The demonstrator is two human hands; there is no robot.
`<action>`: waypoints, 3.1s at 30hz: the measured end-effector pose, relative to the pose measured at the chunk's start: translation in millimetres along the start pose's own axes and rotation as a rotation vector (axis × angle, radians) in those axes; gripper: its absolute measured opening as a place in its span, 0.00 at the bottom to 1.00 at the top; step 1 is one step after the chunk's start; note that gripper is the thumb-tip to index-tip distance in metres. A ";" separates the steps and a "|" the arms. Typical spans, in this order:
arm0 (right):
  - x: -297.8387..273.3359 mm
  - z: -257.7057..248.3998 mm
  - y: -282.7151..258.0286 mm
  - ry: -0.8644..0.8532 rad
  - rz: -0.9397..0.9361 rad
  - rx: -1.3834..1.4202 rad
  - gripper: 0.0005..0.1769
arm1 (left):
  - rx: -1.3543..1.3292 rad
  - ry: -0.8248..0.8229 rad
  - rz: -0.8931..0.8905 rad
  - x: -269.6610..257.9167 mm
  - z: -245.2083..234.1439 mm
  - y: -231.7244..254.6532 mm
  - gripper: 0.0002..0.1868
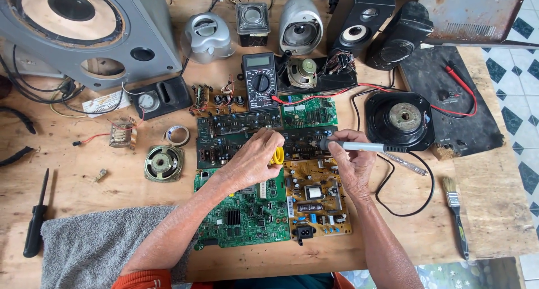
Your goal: The person is using a soldering iron and solder wire to check and repair solder joints on a large electronic circuit board.
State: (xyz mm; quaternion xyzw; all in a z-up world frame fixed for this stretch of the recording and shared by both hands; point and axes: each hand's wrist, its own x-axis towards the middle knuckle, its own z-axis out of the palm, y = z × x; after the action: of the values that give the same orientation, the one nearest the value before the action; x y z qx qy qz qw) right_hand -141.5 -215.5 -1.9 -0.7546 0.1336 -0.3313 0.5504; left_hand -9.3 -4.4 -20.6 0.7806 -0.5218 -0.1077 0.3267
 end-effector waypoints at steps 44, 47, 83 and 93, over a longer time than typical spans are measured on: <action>-2.1 4.3 -1.3 0.081 0.062 0.018 0.09 | 0.033 -0.021 0.009 -1.9 0.2 2.6 0.25; -1.3 4.2 -6.9 0.097 0.063 0.033 0.09 | 0.035 -0.038 0.003 -2.4 -2.0 2.5 0.25; 0.3 7.2 -1.7 0.089 0.214 0.142 0.11 | 0.055 0.037 0.021 -2.1 0.8 3.2 0.25; 1.4 8.0 -1.7 0.126 0.225 0.146 0.11 | 0.045 0.023 -0.008 -2.2 0.9 3.9 0.26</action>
State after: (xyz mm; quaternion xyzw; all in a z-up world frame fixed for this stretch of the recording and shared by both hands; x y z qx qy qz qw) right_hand -135.5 -209.7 -1.3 -0.6706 0.2272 -0.3232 0.6279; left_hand -13.6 -3.8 -19.2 0.7912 -0.5172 -0.0884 0.3142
